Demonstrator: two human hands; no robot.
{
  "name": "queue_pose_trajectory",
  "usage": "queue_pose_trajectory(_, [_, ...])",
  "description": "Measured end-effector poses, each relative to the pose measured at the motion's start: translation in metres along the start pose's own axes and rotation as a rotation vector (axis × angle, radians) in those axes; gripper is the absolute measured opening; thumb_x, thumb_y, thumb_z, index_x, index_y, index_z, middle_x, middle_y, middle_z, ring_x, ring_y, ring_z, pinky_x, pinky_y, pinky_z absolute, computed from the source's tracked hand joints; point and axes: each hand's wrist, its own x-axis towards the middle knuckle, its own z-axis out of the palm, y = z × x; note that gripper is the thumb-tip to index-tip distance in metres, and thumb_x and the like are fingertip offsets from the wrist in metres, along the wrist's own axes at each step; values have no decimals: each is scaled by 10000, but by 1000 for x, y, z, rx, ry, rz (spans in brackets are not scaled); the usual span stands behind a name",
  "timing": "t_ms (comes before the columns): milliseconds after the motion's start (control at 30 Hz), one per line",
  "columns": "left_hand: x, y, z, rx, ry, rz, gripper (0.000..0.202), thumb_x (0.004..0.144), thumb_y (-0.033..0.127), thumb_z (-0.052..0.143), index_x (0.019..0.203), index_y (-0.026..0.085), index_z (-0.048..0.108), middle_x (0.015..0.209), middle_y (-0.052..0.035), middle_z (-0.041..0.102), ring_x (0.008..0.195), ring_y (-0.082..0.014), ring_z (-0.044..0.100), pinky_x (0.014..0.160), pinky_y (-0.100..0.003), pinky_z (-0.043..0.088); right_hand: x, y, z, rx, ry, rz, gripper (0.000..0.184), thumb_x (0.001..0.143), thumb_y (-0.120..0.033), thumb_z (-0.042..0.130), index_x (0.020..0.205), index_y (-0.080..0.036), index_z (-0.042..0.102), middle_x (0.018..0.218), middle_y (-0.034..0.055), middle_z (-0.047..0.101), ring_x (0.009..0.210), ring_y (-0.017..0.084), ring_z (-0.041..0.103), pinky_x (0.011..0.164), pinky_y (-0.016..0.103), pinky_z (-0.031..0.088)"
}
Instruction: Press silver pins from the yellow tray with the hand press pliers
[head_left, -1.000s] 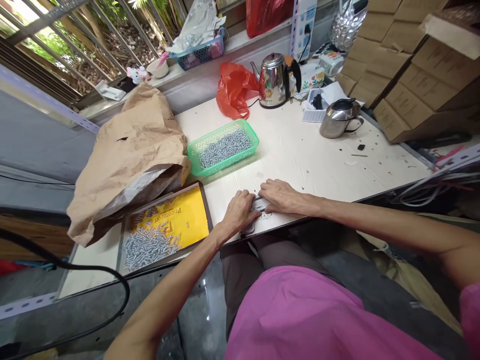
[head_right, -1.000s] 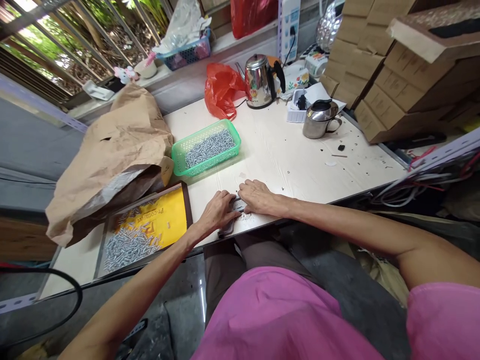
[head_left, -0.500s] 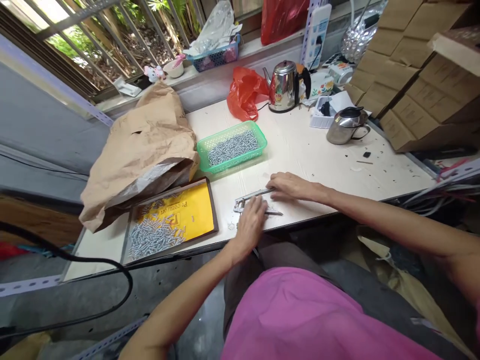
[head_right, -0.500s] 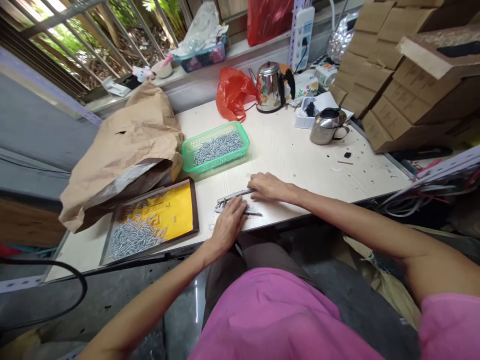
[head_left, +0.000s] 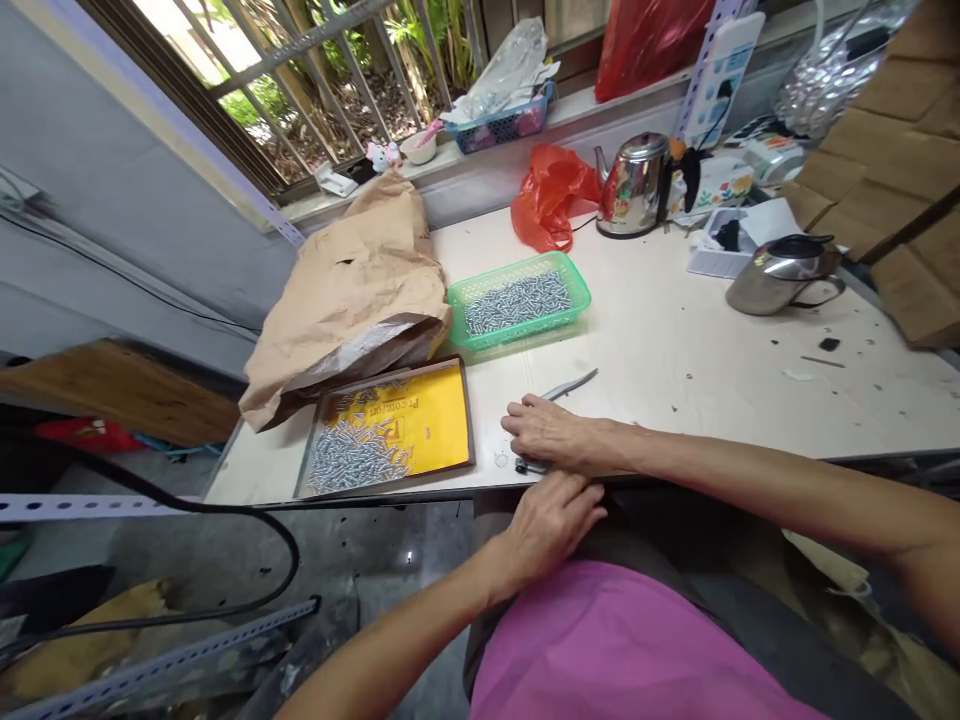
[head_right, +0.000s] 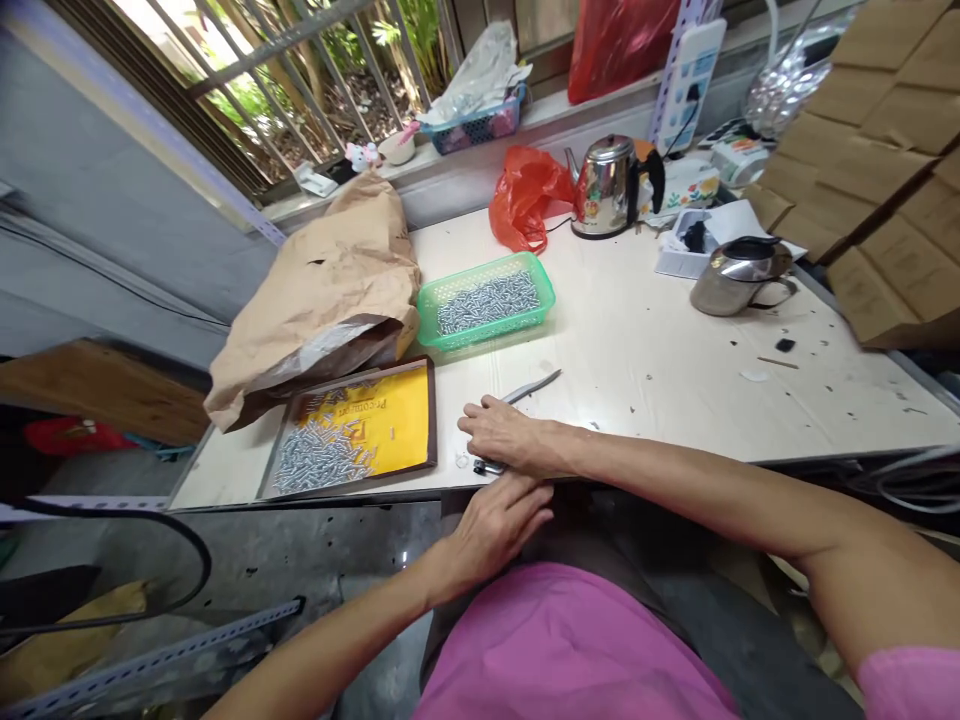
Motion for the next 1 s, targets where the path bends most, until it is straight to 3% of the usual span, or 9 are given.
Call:
queue_pose_trajectory(67, [-20,-8,-22,94,95,-55,151,933,217,493,984,171,627,880,-57,676,823,-168,610,761,-290,485,3,-2,13,-14,38,-56,140,833,-152,580,705,-163,634,896,82,595,908,220,459,740,357,298])
queue_pose_trajectory(167, [-43,-44,-62,364,250,-458,186,941,218,463,890,166,634,819,-65,654,801,-191,579,744,-316,458,3,3,25,69,133,-80,147,857,-152,545,728,-160,615,837,66,600,850,195,484,739,339,325])
queue_pose_trajectory(233, [-53,-77,-85,522,249,-691,223,939,260,462,892,153,651,850,-91,655,842,-223,582,774,-342,453,6,11,19,190,287,-13,118,873,-163,517,802,-163,612,823,52,609,807,172,500,737,311,353])
queue_pose_trajectory(400, [-57,-130,-104,654,-2,-927,283,898,288,487,810,115,693,871,-147,665,910,-283,600,795,-360,445,28,63,-41,245,720,346,108,876,-139,486,848,-157,589,811,52,614,773,159,527,738,285,405])
queue_pose_trajectory(533, [-55,-141,-103,646,-71,-942,263,863,163,445,760,123,684,850,-139,674,890,-272,613,769,-342,437,37,110,-86,146,766,457,214,875,-209,586,1080,-148,593,1017,101,648,956,205,564,834,335,429])
queue_pose_trajectory(633, [-49,-132,-108,539,16,-933,216,832,158,472,763,136,675,829,-123,682,854,-248,626,745,-321,440,19,106,-86,148,701,461,247,907,-236,557,1137,-151,589,1072,101,639,994,201,572,857,324,426])
queue_pose_trajectory(733, [-30,-106,-107,115,141,-967,185,819,264,532,822,151,678,737,-61,672,679,-179,618,619,-264,434,-18,68,-58,222,418,461,187,938,-285,509,1011,-166,634,958,66,645,863,176,598,751,283,421])
queue_pose_trajectory(867, [3,-71,-84,-580,95,-1090,284,746,412,620,798,136,662,459,46,503,373,-83,401,403,-207,282,-65,14,-12,231,12,471,200,891,-338,584,999,-173,613,1016,78,610,826,184,599,657,274,374])
queue_pose_trajectory(1000, [18,-61,-57,-797,39,-1201,276,651,386,699,618,131,598,405,60,445,339,-43,312,372,-195,187,-80,-5,13,210,-105,558,129,933,-235,483,968,-163,584,1005,82,594,813,168,587,628,266,329])
